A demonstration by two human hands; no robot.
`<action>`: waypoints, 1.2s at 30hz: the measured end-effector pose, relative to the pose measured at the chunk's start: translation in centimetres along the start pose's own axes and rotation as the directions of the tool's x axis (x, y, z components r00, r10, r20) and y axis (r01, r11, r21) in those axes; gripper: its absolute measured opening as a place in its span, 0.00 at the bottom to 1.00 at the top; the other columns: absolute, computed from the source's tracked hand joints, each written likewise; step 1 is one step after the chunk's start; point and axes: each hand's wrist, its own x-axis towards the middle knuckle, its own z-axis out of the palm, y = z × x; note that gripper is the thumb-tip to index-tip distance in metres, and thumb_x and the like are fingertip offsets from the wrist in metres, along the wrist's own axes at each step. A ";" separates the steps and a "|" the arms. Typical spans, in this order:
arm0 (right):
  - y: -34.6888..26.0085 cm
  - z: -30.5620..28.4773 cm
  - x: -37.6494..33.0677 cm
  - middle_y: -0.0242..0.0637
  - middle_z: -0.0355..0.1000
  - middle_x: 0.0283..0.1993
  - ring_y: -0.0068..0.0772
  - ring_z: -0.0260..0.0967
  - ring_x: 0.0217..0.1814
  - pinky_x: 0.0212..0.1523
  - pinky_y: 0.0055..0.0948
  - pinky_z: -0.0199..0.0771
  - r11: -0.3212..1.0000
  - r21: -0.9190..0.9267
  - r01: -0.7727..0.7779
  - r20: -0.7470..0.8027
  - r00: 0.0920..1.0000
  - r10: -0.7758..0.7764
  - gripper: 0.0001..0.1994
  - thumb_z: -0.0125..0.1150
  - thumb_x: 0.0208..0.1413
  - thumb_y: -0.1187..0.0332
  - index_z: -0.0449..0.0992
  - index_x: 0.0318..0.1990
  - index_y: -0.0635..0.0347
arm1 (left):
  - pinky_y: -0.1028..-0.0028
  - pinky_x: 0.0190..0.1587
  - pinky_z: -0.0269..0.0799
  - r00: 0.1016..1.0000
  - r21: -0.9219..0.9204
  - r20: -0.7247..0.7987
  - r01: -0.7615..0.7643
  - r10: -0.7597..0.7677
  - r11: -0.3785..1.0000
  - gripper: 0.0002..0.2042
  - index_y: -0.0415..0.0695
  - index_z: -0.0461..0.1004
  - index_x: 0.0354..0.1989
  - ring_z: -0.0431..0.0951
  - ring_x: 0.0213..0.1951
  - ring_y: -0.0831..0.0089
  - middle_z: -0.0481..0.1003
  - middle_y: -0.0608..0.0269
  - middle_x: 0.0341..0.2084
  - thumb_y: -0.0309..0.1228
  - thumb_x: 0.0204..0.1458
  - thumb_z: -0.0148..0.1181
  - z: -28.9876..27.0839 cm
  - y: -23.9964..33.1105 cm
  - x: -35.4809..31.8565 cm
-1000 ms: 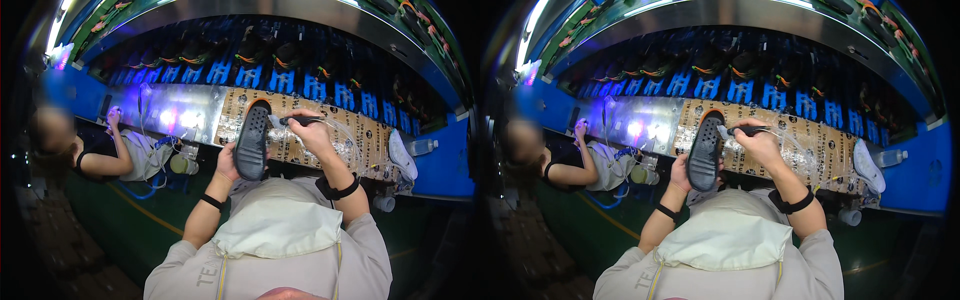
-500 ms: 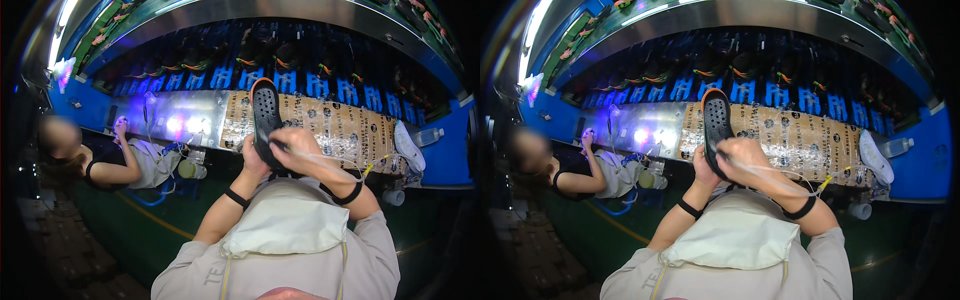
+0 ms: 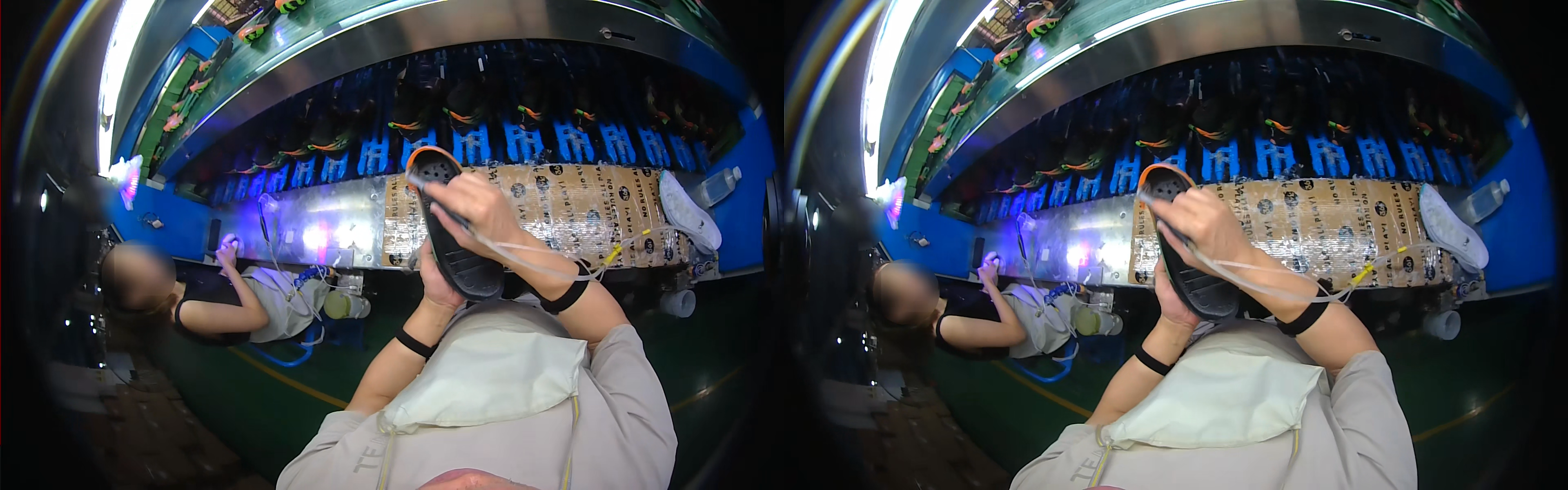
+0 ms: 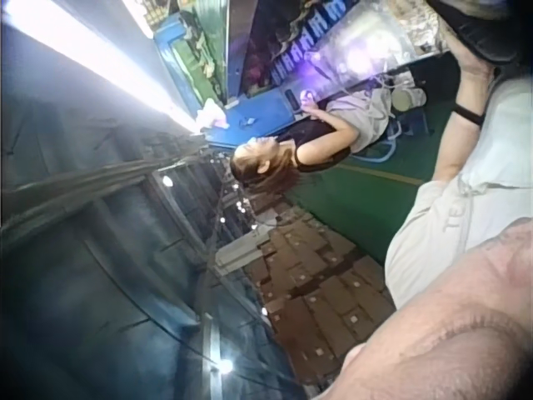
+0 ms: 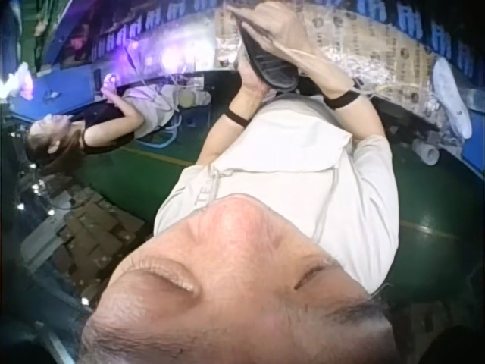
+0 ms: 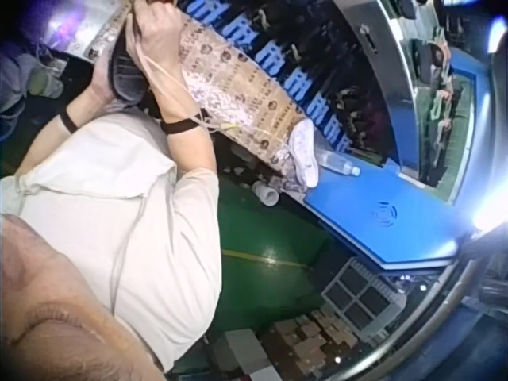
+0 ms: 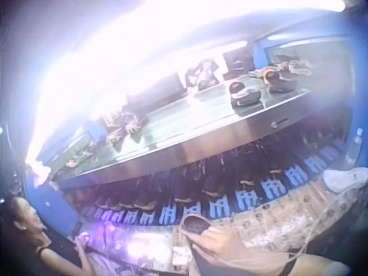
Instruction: The person repeatedly picks up black slipper soles from a conveyor belt, applies a substance from a syringe-like tool to the sole surface, and returns them to the belt. The process is repeated for multiple units in a factory setting.
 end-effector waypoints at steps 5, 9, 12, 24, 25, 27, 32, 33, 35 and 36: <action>1.0 0.0 -0.2 0.41 0.79 0.34 0.48 0.76 0.39 0.47 0.40 0.74 0.903 0.416 -0.113 -0.040 0.989 0.142 0.14 0.74 0.54 0.72 0.85 0.49 0.60 | 0.51 0.70 0.73 0.978 -0.116 0.205 -0.021 0.045 0.993 0.34 0.50 0.63 0.76 0.74 0.68 0.53 0.71 0.52 0.69 0.58 0.71 0.33 -0.7 0.7 0.2; 0.9 -0.9 0.1 0.38 0.80 0.34 0.41 0.75 0.37 0.43 0.38 0.67 0.997 0.072 -0.036 -0.039 0.999 0.039 0.13 0.73 0.55 0.72 0.86 0.48 0.59 | 0.50 0.70 0.72 0.975 -0.196 0.220 0.017 0.027 0.981 0.35 0.50 0.63 0.77 0.74 0.68 0.53 0.71 0.52 0.69 0.59 0.70 0.33 -0.7 0.3 0.5; 0.4 -1.7 0.1 0.41 0.82 0.38 0.40 0.76 0.40 0.48 0.39 0.70 0.962 0.272 -0.021 0.155 0.988 -0.023 0.12 0.72 0.55 0.73 0.86 0.47 0.61 | 0.51 0.71 0.71 0.978 -0.181 0.201 -0.026 0.063 0.983 0.35 0.50 0.64 0.76 0.73 0.69 0.53 0.71 0.52 0.69 0.60 0.70 0.33 -1.2 0.3 0.8; -1.1 -2.6 0.1 0.35 0.79 0.34 0.40 0.73 0.40 0.47 0.41 0.66 0.934 0.351 -0.070 0.055 0.997 0.054 0.13 0.73 0.52 0.69 0.87 0.46 0.57 | 0.52 0.72 0.69 0.929 -0.152 0.344 -0.091 0.139 0.984 0.36 0.47 0.65 0.74 0.73 0.69 0.54 0.71 0.53 0.69 0.62 0.70 0.35 0.8 1.9 1.6; -0.9 -2.4 0.0 0.36 0.81 0.36 0.40 0.74 0.41 0.46 0.40 0.66 0.991 0.119 -0.060 -0.003 0.998 0.061 0.13 0.73 0.52 0.69 0.87 0.46 0.56 | 0.54 0.73 0.68 0.965 0.123 0.150 -0.233 0.214 0.965 0.36 0.48 0.66 0.73 0.73 0.69 0.56 0.71 0.53 0.68 0.63 0.69 0.35 1.9 1.7 0.9; -1.5 -2.7 0.0 0.36 0.81 0.35 0.40 0.74 0.41 0.46 0.40 0.66 0.986 0.143 0.085 0.177 0.978 -0.110 0.12 0.73 0.52 0.69 0.87 0.46 0.56 | 0.54 0.73 0.68 0.970 0.068 0.149 -0.205 0.193 0.977 0.37 0.49 0.66 0.73 0.73 0.68 0.56 0.71 0.54 0.68 0.64 0.69 0.35 0.3 2.1 1.3; -1.8 -3.7 0.1 0.36 0.77 0.33 0.41 0.73 0.38 0.44 0.39 0.66 0.890 0.455 -0.005 0.194 0.977 -0.094 0.15 0.75 0.51 0.72 0.87 0.48 0.57 | 0.54 0.70 0.71 0.900 0.160 0.362 -0.315 0.242 0.935 0.38 0.47 0.67 0.72 0.76 0.65 0.56 0.74 0.53 0.65 0.66 0.69 0.36 0.2 2.9 1.5; -2.1 -4.0 0.2 0.36 0.77 0.34 0.41 0.73 0.38 0.43 0.40 0.66 0.982 0.187 0.012 0.145 0.989 -0.040 0.16 0.76 0.50 0.72 0.87 0.48 0.57 | 0.54 0.69 0.73 0.955 0.015 0.166 -0.251 0.245 0.968 0.39 0.46 0.68 0.71 0.77 0.63 0.54 0.74 0.50 0.64 0.66 0.68 0.36 0.3 3.4 1.7; -2.2 -3.9 0.2 0.36 0.77 0.33 0.42 0.73 0.40 0.47 0.40 0.68 0.976 0.189 0.108 0.229 0.962 -0.151 0.14 0.74 0.52 0.71 0.86 0.48 0.55 | 0.54 0.69 0.72 0.950 -0.010 0.210 -0.234 0.231 0.972 0.41 0.44 0.70 0.69 0.76 0.64 0.52 0.75 0.47 0.63 0.68 0.66 0.36 0.8 3.7 1.8; -2.6 -4.2 0.5 0.36 0.77 0.32 0.42 0.73 0.40 0.48 0.41 0.69 0.957 0.224 0.184 0.312 0.916 -0.250 0.15 0.74 0.52 0.71 0.86 0.48 0.54 | 0.54 0.68 0.72 0.956 0.129 0.145 -0.273 0.254 0.953 0.42 0.44 0.71 0.68 0.76 0.64 0.51 0.75 0.46 0.63 0.69 0.65 0.36 2.4 3.7 1.6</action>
